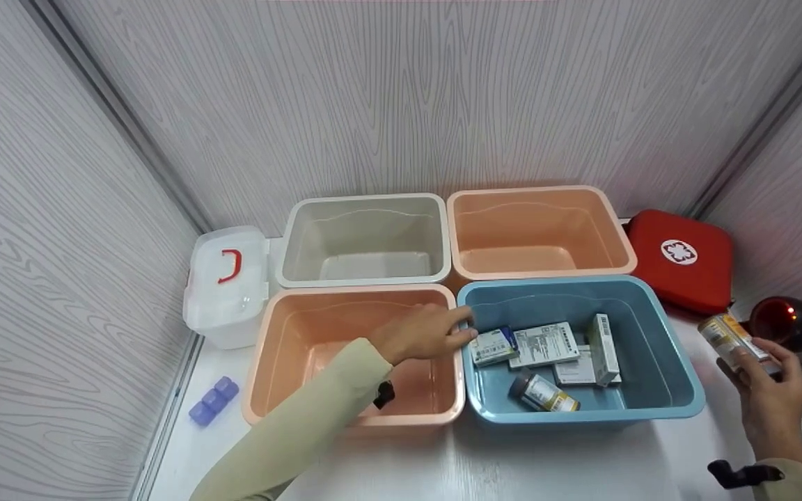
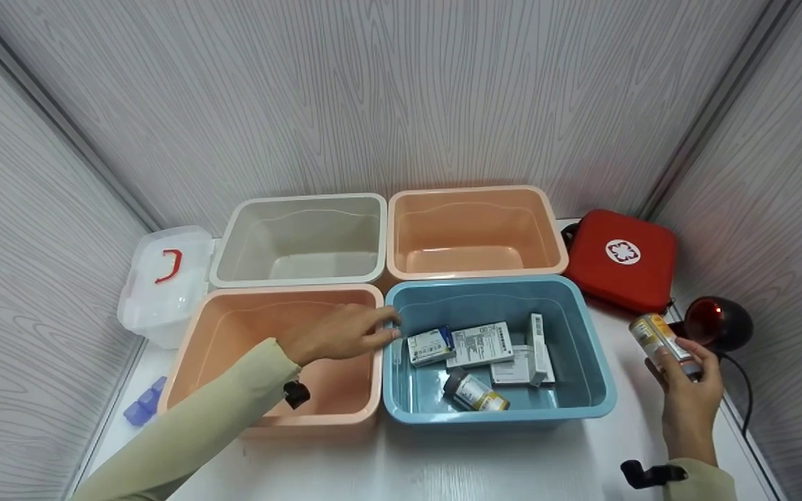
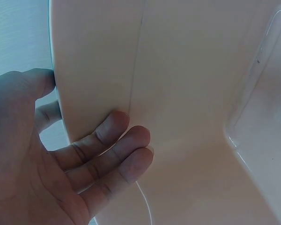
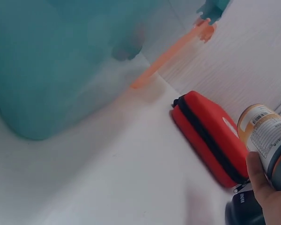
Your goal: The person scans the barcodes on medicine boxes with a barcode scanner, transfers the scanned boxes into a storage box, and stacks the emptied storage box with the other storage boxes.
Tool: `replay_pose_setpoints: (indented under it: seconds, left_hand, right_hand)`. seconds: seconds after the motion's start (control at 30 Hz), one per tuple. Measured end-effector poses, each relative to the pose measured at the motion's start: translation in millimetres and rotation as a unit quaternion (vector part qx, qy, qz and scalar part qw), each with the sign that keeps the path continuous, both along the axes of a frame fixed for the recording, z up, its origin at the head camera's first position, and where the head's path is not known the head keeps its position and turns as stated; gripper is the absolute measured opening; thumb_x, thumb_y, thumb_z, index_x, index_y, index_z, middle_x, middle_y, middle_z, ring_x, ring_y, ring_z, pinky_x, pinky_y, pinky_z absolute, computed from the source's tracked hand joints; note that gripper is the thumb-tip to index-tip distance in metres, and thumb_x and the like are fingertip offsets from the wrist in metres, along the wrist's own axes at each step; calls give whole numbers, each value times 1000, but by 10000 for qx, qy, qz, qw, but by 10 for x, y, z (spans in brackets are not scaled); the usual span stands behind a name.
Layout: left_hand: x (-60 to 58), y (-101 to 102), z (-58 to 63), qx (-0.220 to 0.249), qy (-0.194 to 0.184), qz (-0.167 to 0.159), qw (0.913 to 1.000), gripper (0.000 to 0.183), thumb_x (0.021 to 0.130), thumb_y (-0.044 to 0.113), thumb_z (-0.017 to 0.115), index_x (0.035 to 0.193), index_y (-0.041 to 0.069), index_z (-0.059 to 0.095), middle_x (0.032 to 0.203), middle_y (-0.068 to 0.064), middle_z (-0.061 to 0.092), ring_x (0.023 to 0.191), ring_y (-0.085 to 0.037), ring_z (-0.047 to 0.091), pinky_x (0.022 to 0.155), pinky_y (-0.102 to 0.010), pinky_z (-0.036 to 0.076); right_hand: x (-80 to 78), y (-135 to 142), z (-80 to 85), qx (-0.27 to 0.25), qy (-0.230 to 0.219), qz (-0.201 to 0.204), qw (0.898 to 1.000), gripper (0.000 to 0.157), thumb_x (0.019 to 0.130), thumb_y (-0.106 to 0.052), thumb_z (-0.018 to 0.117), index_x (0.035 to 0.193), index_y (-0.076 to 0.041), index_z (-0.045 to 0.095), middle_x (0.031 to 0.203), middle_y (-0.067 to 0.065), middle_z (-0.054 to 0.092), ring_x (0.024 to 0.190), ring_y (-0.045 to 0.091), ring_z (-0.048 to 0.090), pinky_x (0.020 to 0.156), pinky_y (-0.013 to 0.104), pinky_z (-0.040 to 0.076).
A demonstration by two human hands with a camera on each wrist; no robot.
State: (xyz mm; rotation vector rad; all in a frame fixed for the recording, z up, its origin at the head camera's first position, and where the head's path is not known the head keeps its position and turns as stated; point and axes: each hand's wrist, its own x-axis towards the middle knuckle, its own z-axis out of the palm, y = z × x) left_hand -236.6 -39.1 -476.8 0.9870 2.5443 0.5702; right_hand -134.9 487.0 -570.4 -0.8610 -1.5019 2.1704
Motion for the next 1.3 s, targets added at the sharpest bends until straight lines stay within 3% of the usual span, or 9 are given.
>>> replay_pose_setpoints:
  seconds: [0.27, 0.5, 0.63, 0.77, 0.93, 1.0, 1.07, 1.2, 1.3]
  left_hand:
    - [21, 1, 3, -35, 9, 8, 10000, 33, 115, 46, 51, 136, 23, 64, 102, 3, 70, 82, -13, 64, 77, -32, 55]
    - [18, 2, -1, -30, -96, 68, 9999, 33, 115, 45, 52, 135, 23, 64, 101, 4, 68, 82, -13, 64, 75, -29, 55]
    - [9, -3, 5, -44, -68, 74, 9999, 33, 114, 47, 51, 136, 24, 64, 103, 4, 69, 84, -13, 64, 75, -30, 54]
    - [-1, -4, 6, -2, -87, 53, 9999, 33, 114, 46, 51, 136, 24, 63, 106, 3, 70, 86, -13, 64, 75, -29, 54]
    - [0, -7, 13, 7, -113, 21, 9999, 33, 115, 46, 51, 136, 24, 63, 106, 2, 69, 85, -14, 64, 74, -29, 53]
    - [0, -6, 16, 8, -125, 45, 9999, 33, 114, 46, 51, 136, 24, 63, 106, 2, 69, 85, -14, 64, 74, -29, 54]
    - [-1, -2, 17, 31, -171, 69, 9998, 32, 114, 46, 52, 136, 25, 63, 107, 3, 70, 86, -13, 64, 75, -29, 54]
    - [0, 8, 13, 51, -246, 122, 9996, 31, 114, 46, 52, 135, 25, 63, 106, 3, 69, 86, -13, 64, 75, -29, 55]
    - [3, 9, 11, 37, -220, 128, 9997, 31, 114, 45, 52, 134, 25, 63, 104, 4, 69, 85, -14, 64, 74, -30, 55]
  right_hand:
    - [-51, 84, -55, -861, -279, -650, 9938, 62, 95, -4, 84, 145, -30, 57, 142, -21, 37, 146, 12, 37, 86, 22, 63]
    - [-50, 63, -26, -657, -322, -690, 9949, 63, 94, -5, 85, 145, -31, 58, 148, -20, 35, 147, 12, 37, 84, 20, 62]
    - [-54, -4, 111, -191, 86, -275, 9994, 60, 98, -4, 80, 149, -23, 56, 150, -15, 36, 142, 13, 40, 86, 17, 60]
    - [-142, -53, 328, 249, 661, 138, 9974, 53, 101, 1, 74, 149, -13, 56, 146, -10, 37, 138, 16, 43, 90, 17, 60]
    - [-343, -147, 680, 978, 632, 766, 9902, 54, 104, -8, 73, 154, -15, 54, 161, -6, 29, 155, 23, 30, 86, 12, 58]
    - [-435, -211, 828, 1291, 495, 1027, 9851, 55, 104, -13, 75, 155, -18, 55, 162, -6, 31, 155, 22, 29, 84, 9, 57]
    - [-533, -274, 973, 1591, 450, 1304, 9776, 54, 103, -18, 77, 153, -20, 56, 156, -6, 37, 147, 19, 38, 85, 9, 56]
    - [-751, -411, 1223, 1856, 793, 1958, 9596, 51, 102, -17, 79, 148, -16, 58, 138, -7, 47, 122, 12, 52, 87, 13, 58]
    - [-965, -570, 1348, 2068, 1081, 2340, 9438, 47, 102, -14, 78, 145, -10, 60, 133, -4, 51, 115, 12, 58, 86, 15, 60]
